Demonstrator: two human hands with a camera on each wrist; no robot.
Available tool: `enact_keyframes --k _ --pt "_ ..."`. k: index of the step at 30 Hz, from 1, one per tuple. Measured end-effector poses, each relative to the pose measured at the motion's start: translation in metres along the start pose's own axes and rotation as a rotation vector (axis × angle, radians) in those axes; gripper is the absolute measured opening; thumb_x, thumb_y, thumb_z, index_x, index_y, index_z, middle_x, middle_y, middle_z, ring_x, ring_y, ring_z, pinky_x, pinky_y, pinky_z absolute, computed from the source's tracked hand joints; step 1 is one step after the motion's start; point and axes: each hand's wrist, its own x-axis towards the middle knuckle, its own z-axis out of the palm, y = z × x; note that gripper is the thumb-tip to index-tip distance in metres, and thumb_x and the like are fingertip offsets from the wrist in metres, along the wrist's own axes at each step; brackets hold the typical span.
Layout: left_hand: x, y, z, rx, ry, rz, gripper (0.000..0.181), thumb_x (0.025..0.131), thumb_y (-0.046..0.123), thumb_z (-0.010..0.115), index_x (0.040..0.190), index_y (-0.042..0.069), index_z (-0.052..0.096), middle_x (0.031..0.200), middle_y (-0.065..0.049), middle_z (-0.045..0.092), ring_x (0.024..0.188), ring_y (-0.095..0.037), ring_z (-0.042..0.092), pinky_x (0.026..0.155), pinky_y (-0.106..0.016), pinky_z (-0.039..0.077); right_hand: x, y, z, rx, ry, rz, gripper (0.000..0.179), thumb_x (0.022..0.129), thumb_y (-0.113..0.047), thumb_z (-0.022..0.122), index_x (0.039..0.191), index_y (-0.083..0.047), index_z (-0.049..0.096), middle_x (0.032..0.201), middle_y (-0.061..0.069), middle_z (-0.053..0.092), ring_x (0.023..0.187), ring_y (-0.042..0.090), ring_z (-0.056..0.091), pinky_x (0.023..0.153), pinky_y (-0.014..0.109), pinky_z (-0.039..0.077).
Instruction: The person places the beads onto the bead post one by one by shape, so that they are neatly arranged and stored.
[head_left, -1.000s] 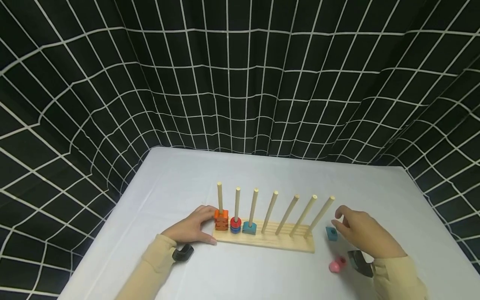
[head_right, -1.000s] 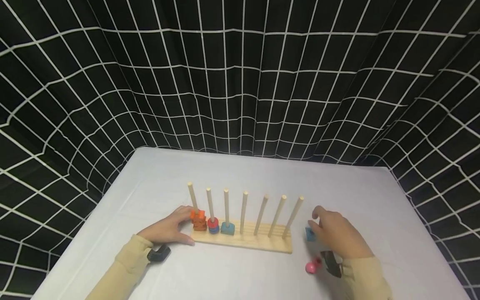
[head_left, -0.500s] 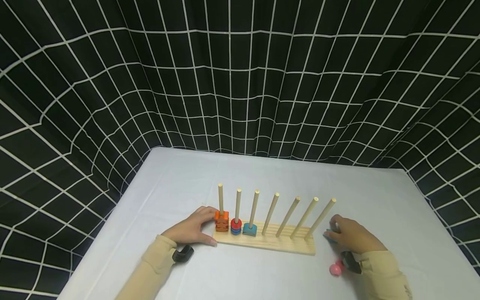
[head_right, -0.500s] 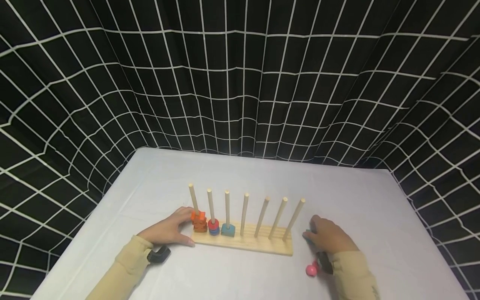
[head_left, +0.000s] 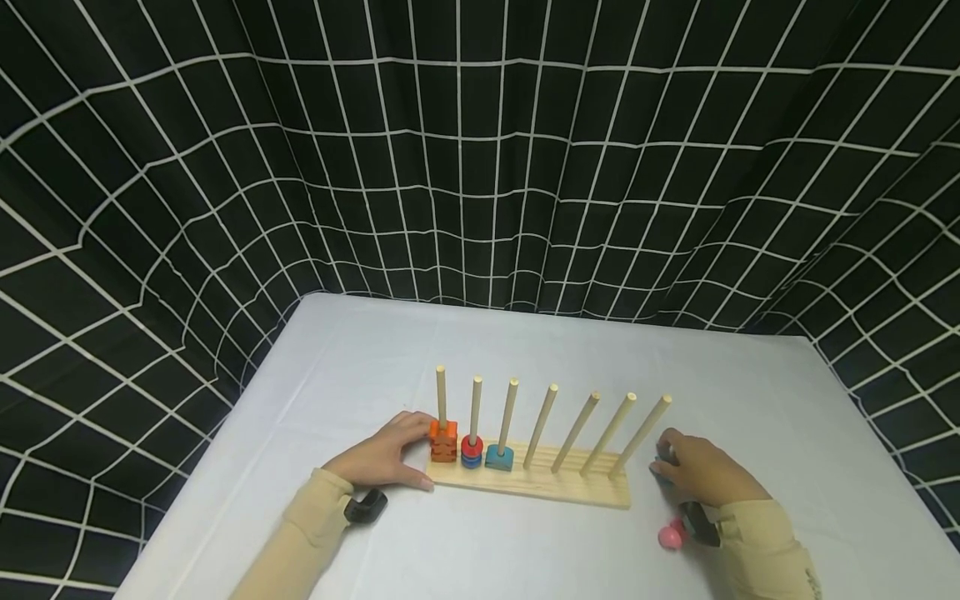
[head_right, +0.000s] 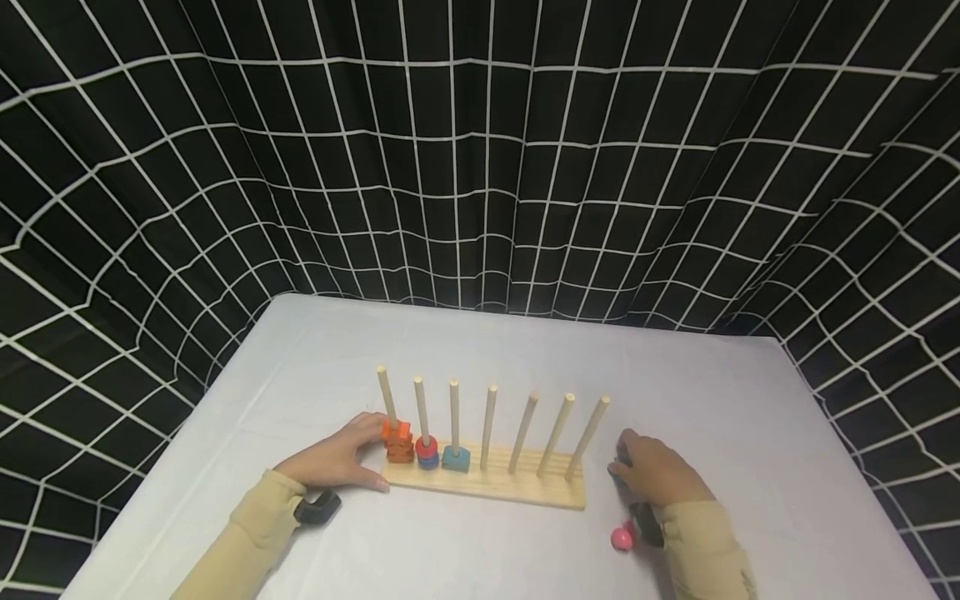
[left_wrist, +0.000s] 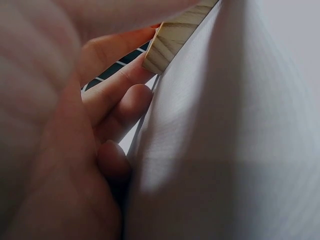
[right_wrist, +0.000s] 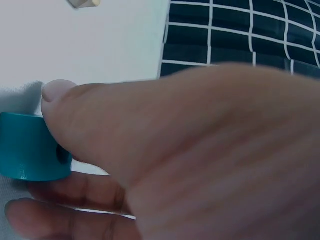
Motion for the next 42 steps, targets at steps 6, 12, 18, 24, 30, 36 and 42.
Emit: enact_keyframes --k 6,12,18,24,30,36,42 --pt "0.0 -0.001 -0.001 0.0 0.001 0.002 0.078 0.068 0.054 0.079 0.136 0.027 0.052 0.138 0.015 0.042 0.132 -0.011 0.033 0.114 -0.044 0.028 -0.005 -0.003 -0.005 -0.019 0.073 -0.057 0.024 0.087 -0.018 0.066 0.104 -0.001 0.062 0.092 0.01 0.067 0.086 0.029 0.064 0.077 0.052 0.051" --pt "0.0 0.001 -0.002 -0.005 -0.004 -0.012 0.079 0.069 0.054 0.079 0.136 0.026 0.051 0.14 0.012 0.042 0.134 -0.013 0.032 0.113 -0.046 0.028 -0.021 -0.01 -0.025 -0.066 0.327 -0.163 0.024 0.09 -0.01 0.063 0.111 0.0 0.061 0.095 0.015 0.063 0.088 0.039 0.064 0.074 0.055 0.052" --pt "0.001 0.001 -0.005 -0.016 -0.007 -0.015 0.078 0.069 0.054 0.079 0.136 0.026 0.051 0.141 0.012 0.041 0.135 -0.015 0.03 0.114 -0.047 0.026 -0.052 -0.039 -0.068 -0.098 0.703 -0.282 0.033 0.087 0.007 0.061 0.119 0.004 0.055 0.102 0.026 0.052 0.072 0.037 0.061 0.058 0.051 0.053" --pt "0.0 -0.002 -0.006 -0.001 -0.001 -0.015 0.078 0.069 0.053 0.079 0.136 0.025 0.051 0.141 0.012 0.041 0.135 -0.015 0.031 0.113 -0.047 0.028 -0.076 -0.097 -0.105 -0.125 0.934 -0.484 0.049 0.079 0.012 0.064 0.125 0.001 0.056 0.112 0.025 0.053 0.069 0.029 0.059 0.05 0.038 0.052" --pt "0.0 0.001 -0.007 -0.04 -0.004 -0.007 0.077 0.07 0.051 0.079 0.136 0.023 0.052 0.143 0.007 0.04 0.136 -0.02 0.03 0.113 -0.051 0.026 -0.085 -0.155 -0.112 -0.115 0.901 -0.734 0.043 0.102 -0.032 0.037 0.122 0.002 0.055 0.109 0.011 0.061 0.072 0.014 0.062 0.054 0.017 0.049" --pt "0.0 -0.001 -0.004 -0.04 -0.004 0.002 0.074 0.07 0.048 0.08 0.135 0.025 0.052 0.141 0.01 0.042 0.135 -0.018 0.031 0.112 -0.051 0.027 -0.074 -0.187 -0.102 -0.138 0.796 -0.829 0.039 0.103 -0.035 0.035 0.112 -0.005 0.059 0.11 0.002 0.064 0.078 0.011 0.065 0.053 0.021 0.051" --pt "0.0 -0.004 -0.001 -0.04 -0.009 -0.004 0.074 0.069 0.049 0.08 0.134 0.027 0.053 0.141 0.012 0.04 0.135 -0.015 0.03 0.113 -0.049 0.026 -0.057 -0.198 -0.091 -0.137 0.747 -0.883 0.023 0.099 -0.025 0.053 0.113 -0.009 0.06 0.11 -0.003 0.066 0.089 0.011 0.069 0.064 0.028 0.057"
